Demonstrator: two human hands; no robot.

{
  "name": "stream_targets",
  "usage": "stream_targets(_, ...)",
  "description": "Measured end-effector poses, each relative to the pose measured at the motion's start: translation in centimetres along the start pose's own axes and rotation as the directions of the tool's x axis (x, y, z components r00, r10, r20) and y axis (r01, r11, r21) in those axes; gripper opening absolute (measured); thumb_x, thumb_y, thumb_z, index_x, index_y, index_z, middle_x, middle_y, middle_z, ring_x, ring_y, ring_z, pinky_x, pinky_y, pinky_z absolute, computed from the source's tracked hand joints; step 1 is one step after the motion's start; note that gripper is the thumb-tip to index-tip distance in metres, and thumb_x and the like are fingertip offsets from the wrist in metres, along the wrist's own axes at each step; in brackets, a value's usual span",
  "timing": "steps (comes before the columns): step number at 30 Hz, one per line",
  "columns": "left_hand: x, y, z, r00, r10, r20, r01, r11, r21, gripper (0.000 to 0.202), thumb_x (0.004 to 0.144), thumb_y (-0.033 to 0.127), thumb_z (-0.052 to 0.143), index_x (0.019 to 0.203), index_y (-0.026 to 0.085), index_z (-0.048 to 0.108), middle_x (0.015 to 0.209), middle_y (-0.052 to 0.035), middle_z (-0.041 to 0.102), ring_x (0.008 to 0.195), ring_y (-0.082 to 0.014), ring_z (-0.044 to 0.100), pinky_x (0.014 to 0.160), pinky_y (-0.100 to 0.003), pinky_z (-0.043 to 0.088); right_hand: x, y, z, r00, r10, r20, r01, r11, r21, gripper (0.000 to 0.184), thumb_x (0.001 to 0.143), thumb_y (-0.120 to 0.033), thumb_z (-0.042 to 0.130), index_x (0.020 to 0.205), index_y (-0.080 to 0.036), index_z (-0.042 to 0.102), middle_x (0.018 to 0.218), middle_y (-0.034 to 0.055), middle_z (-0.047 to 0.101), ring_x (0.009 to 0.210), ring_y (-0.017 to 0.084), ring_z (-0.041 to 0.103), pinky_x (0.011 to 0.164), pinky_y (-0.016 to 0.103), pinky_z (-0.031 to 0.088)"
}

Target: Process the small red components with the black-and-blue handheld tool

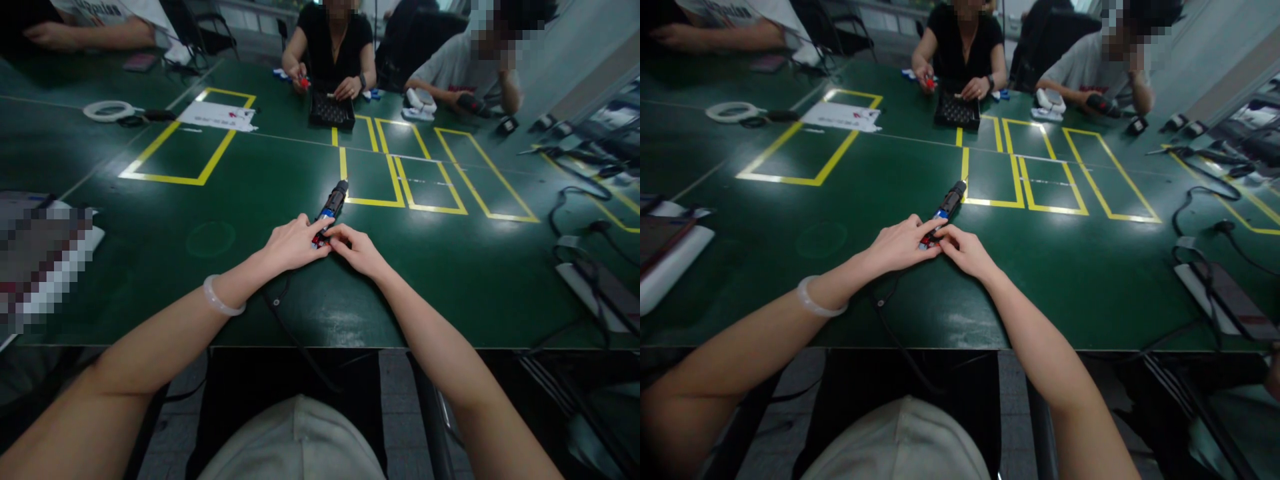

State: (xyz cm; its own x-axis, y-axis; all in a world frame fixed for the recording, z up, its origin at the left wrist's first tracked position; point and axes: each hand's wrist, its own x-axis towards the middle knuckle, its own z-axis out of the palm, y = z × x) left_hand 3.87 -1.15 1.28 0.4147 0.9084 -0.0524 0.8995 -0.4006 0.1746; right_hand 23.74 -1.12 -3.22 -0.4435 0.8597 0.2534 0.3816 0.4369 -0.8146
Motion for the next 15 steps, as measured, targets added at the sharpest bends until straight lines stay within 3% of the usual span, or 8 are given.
stream_targets(8, 0.1, -1.5, -0.3, 0.998, -0.054, -0.024, 0.055, 0.997, 0.051, 0.071, 0.092, 0.061, 0.051, 0.157, 0.038, 0.038, 0.116, -0.0136, 0.054, 0.106, -0.0347, 0.06, 0.085, -0.042, 0.049, 0.0, 0.5, -0.5, 0.999, 0.042, -0.007, -0.042, 0.999, -0.017, 0.019, 0.091, -0.031, 0.057, 0.103, -0.019, 0.065, 0.083, 0.0007, 0.07, 0.072, 0.015, 0.061, 0.074, 0.029, 0.047)
stream_targets(11, 0.4, -3.3, -0.7, 0.992, -0.122, -0.041, 0.125, 0.99, 0.067, 0.072, 0.092, 0.064, 0.048, 0.158, 0.036, 0.038, 0.117, -0.015, 0.055, 0.107, -0.0367, 0.059, 0.087, -0.045, 0.048, 0.0, 0.4, -0.5, 0.999, 0.048, -0.005, -0.048, 0.999, -0.012, 0.018, 0.091, -0.03, 0.057, 0.101, -0.019, 0.066, 0.083, 0.0013, 0.071, 0.074, 0.015, 0.063, 0.075, 0.029, 0.048)
stream_targets(15, 1.1, -7.2, -1.3, 0.967, -0.246, -0.063, 0.25, 0.967, 0.055, 0.076, 0.09, 0.069, 0.046, 0.158, 0.035, 0.038, 0.121, -0.0172, 0.055, 0.107, -0.0397, 0.059, 0.086, -0.049, 0.047, 0.0, 0.2, -0.5, 0.998, 0.055, 0.001, -0.055, 0.998, -0.013, 0.017, 0.09, -0.03, 0.058, 0.1, -0.019, 0.066, 0.084, 0.0022, 0.072, 0.075, 0.016, 0.064, 0.076, 0.029, 0.049)
